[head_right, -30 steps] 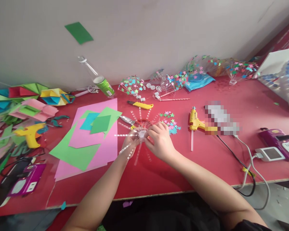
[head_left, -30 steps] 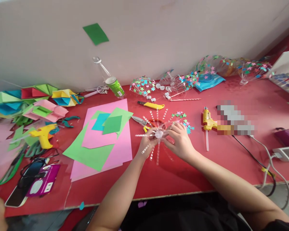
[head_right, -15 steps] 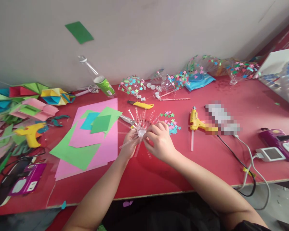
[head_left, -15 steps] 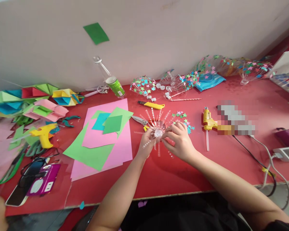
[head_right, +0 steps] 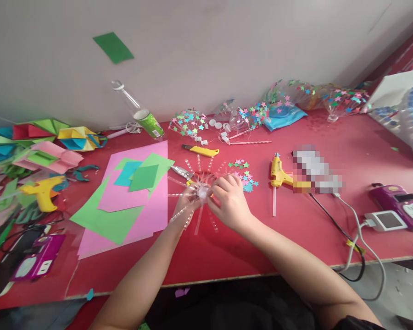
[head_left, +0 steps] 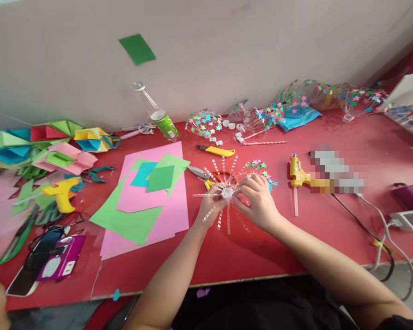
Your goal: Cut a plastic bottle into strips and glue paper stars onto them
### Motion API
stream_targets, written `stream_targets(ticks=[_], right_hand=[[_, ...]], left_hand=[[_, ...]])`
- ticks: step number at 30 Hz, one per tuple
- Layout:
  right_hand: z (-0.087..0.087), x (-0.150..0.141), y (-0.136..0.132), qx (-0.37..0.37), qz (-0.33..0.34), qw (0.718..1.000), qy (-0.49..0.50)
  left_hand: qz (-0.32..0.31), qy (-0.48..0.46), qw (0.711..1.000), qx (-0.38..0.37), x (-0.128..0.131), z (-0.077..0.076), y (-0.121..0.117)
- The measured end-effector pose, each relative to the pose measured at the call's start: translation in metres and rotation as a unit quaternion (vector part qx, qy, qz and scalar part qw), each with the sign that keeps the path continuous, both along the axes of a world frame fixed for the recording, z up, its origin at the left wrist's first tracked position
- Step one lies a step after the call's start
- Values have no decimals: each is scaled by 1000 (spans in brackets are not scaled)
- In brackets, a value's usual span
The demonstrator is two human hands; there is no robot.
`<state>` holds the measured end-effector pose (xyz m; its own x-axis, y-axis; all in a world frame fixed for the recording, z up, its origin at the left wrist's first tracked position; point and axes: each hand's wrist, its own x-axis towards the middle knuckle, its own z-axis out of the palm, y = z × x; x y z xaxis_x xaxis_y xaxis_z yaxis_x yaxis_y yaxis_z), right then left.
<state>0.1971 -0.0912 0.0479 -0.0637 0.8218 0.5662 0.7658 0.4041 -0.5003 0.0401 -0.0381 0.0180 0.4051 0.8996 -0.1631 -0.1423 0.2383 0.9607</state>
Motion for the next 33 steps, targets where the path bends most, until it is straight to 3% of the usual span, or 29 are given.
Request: stream_targets(ticks=[20, 33], right_hand=[[0, -1, -1, -16, 8, 1000, -19], [-4, -2, -1, 8, -16, 998, -68]], left_hand=[[-5, 10, 1000, 24, -2, -2, -1], [-58, 9, 997, 46, -2, 5, -2]])
